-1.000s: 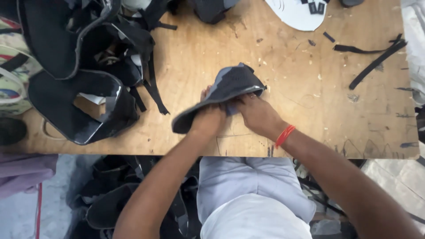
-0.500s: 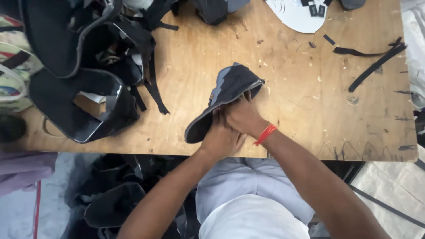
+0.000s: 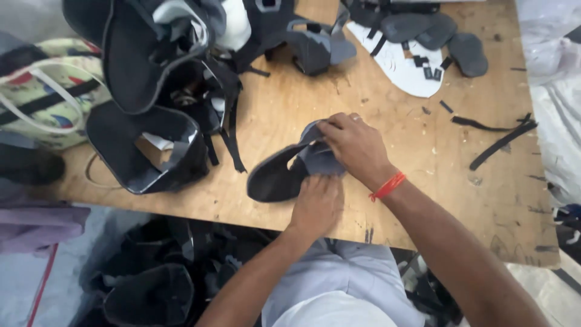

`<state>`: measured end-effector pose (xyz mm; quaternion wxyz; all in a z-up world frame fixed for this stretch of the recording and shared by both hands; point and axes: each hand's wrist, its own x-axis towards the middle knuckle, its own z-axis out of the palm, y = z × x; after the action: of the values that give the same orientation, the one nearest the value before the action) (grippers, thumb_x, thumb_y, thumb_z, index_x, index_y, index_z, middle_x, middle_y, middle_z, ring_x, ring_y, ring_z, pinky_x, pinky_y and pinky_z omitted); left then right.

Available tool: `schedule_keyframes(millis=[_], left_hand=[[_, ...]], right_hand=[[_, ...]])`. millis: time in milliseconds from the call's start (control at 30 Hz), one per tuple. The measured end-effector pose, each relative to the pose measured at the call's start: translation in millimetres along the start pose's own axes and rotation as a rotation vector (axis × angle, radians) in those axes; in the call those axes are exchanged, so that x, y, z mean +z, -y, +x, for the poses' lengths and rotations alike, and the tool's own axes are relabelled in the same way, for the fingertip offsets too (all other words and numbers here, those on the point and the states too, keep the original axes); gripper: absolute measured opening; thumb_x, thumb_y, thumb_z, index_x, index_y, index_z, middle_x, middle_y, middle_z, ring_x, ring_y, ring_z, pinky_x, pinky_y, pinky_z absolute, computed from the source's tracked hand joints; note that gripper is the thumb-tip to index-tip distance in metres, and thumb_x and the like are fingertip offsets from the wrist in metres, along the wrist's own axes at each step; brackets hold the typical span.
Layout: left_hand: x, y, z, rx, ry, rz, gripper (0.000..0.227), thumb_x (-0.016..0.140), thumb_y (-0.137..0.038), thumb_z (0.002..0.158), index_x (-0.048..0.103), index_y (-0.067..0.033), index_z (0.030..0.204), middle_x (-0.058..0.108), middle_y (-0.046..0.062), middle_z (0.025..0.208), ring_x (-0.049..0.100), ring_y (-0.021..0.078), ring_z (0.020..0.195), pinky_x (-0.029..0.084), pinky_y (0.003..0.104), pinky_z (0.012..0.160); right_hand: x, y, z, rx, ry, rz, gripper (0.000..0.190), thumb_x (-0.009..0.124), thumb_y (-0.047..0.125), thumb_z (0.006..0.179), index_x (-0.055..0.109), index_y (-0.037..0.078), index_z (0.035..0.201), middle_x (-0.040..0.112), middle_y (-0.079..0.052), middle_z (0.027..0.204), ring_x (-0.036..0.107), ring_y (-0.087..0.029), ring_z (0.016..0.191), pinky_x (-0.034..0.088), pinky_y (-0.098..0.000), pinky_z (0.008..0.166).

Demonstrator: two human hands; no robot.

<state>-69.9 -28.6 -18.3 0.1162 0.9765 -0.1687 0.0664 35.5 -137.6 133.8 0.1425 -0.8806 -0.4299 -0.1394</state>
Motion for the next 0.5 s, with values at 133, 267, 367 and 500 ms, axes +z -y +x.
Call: schedule_keyframes(millis=[133,267,367,500], left_hand=[[-29,7,19,-0.334,-0.490,-0.724,0.078,0.062,-0.019,0.097,0.025,0.0120,0.157,0.047,0.035,0.147,0.049,0.0481,0.134,0.042,0.048,0.114],[-27,31,34,-0.375,-0.547,-0.791,0.081,0.070,-0.024,0.093,0.031,0.0158,0.152,0.057,0.038,0.131,0.058,0.0503,0.118,0.050,0.049,0.098],[3,49,33,-0.396,0.008,-0.506,0.053,0.064,-0.027,0.091,0.057,-0.0009,0.136,0.067,0.026,0.119,0.066,0.0444,0.102,0.051,0.053,0.089],[49,67,25,-0.080,-0.121,-0.251,0.034,0.061,-0.020,0.092,0.068,-0.0002,0.120,0.071,0.023,0.114,0.067,0.0393,0.110,0.052,0.050,0.099]], right_hand=[[47,-19,-27,0.399,-0.135,0.507,0.021,0.064,0.016,0.097,0.073,0.004,0.112,0.070,-0.012,0.101,0.069,-0.027,0.092,0.056,-0.0406,0.079],[78,-17,-78,0.687,0.308,0.776,0.038,0.055,0.025,0.106,0.073,-0.004,0.088,0.072,-0.014,0.071,0.073,-0.025,0.067,0.058,-0.0391,0.065],[21,33,-66,0.663,0.825,0.856,0.030,0.056,0.025,0.096,0.073,0.012,0.117,0.074,-0.013,0.082,0.076,-0.031,0.077,0.063,-0.0417,0.071],[31,22,-55,-0.080,0.062,0.508,0.037,0.061,0.020,0.095,0.063,-0.001,0.125,0.070,-0.026,0.112,0.067,-0.042,0.102,0.054,-0.0456,0.086]])
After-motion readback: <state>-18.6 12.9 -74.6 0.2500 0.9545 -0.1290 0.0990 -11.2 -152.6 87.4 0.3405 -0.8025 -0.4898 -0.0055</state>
